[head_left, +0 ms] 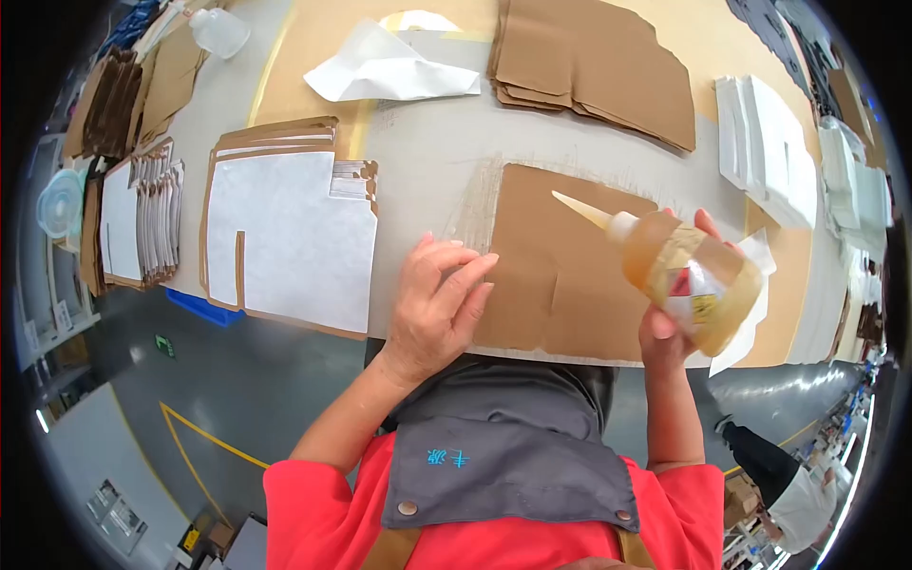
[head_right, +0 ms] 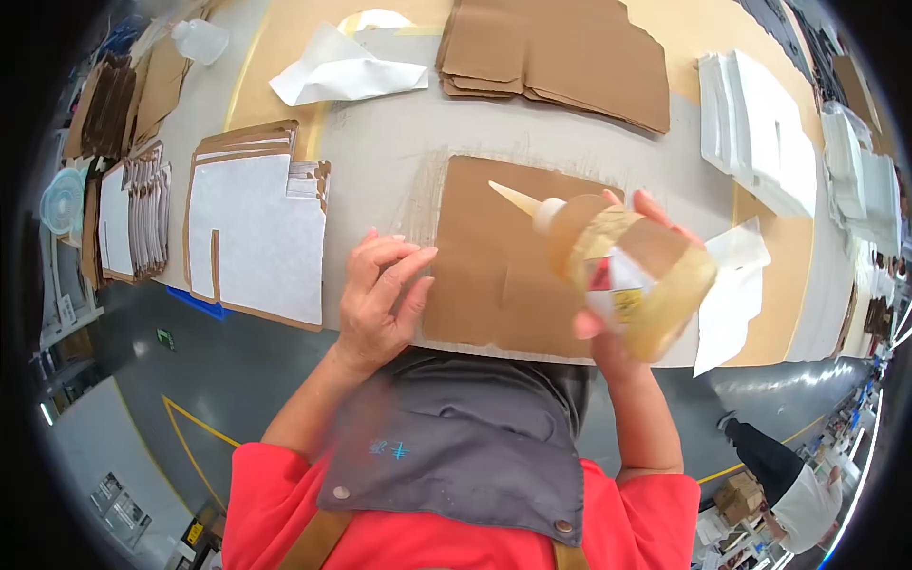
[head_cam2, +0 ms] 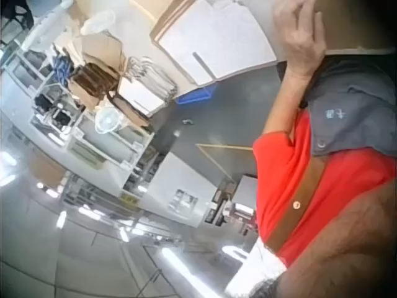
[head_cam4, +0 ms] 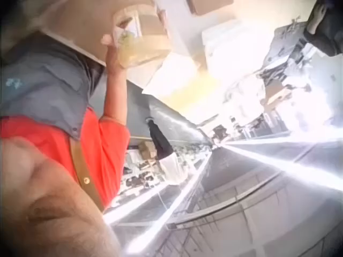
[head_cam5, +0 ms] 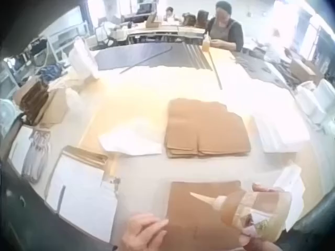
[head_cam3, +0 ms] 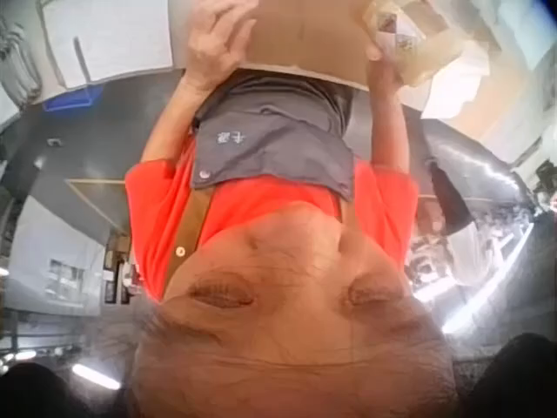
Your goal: Applying glue to leather pieces and pressing a white paper lining onto them.
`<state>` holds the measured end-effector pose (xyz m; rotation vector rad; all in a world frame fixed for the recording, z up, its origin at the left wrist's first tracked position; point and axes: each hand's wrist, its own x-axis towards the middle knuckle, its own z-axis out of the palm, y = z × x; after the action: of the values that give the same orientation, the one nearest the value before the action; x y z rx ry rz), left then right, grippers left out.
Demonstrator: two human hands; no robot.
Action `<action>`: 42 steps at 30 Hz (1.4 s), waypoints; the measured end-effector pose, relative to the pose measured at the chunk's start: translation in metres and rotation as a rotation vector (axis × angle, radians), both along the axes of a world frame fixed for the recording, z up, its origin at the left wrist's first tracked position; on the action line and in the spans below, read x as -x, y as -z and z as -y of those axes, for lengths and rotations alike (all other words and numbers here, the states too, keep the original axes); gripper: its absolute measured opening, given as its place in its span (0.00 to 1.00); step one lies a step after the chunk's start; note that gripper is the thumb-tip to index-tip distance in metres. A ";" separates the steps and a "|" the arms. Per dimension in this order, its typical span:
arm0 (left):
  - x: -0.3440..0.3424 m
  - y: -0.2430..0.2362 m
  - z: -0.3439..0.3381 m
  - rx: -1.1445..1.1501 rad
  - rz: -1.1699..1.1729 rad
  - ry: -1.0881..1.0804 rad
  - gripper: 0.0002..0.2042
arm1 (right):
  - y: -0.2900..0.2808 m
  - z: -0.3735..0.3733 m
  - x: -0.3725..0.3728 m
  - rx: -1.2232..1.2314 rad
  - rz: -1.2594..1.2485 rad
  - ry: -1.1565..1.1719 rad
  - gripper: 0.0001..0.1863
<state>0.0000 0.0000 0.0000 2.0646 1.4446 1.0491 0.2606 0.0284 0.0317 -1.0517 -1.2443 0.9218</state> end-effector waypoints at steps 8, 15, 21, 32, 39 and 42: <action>0.005 0.000 -0.004 0.028 0.048 0.018 0.18 | 0.020 -0.032 0.020 -0.343 0.380 -0.176 0.56; 0.004 0.000 -0.004 0.044 0.061 0.015 0.18 | 0.027 -0.031 0.018 -0.329 0.434 -0.290 0.57; 0.004 0.000 -0.004 0.055 0.059 0.017 0.17 | 0.017 -0.035 0.025 -0.394 0.404 -0.347 0.54; 0.004 -0.002 -0.005 0.035 0.029 0.021 0.17 | 0.017 -0.027 -0.004 -0.451 0.525 -0.365 0.55; 0.002 -0.001 -0.004 0.047 0.050 0.004 0.15 | 0.012 -0.015 -0.018 -0.434 0.587 -0.237 0.54; 0.001 -0.002 -0.005 0.051 0.035 0.008 0.15 | 0.013 -0.009 -0.029 -0.429 0.597 -0.194 0.54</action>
<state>-0.0012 0.0048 0.0018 2.0053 1.4305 1.0299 0.2900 0.0373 0.0186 -0.8915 -1.9656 0.4457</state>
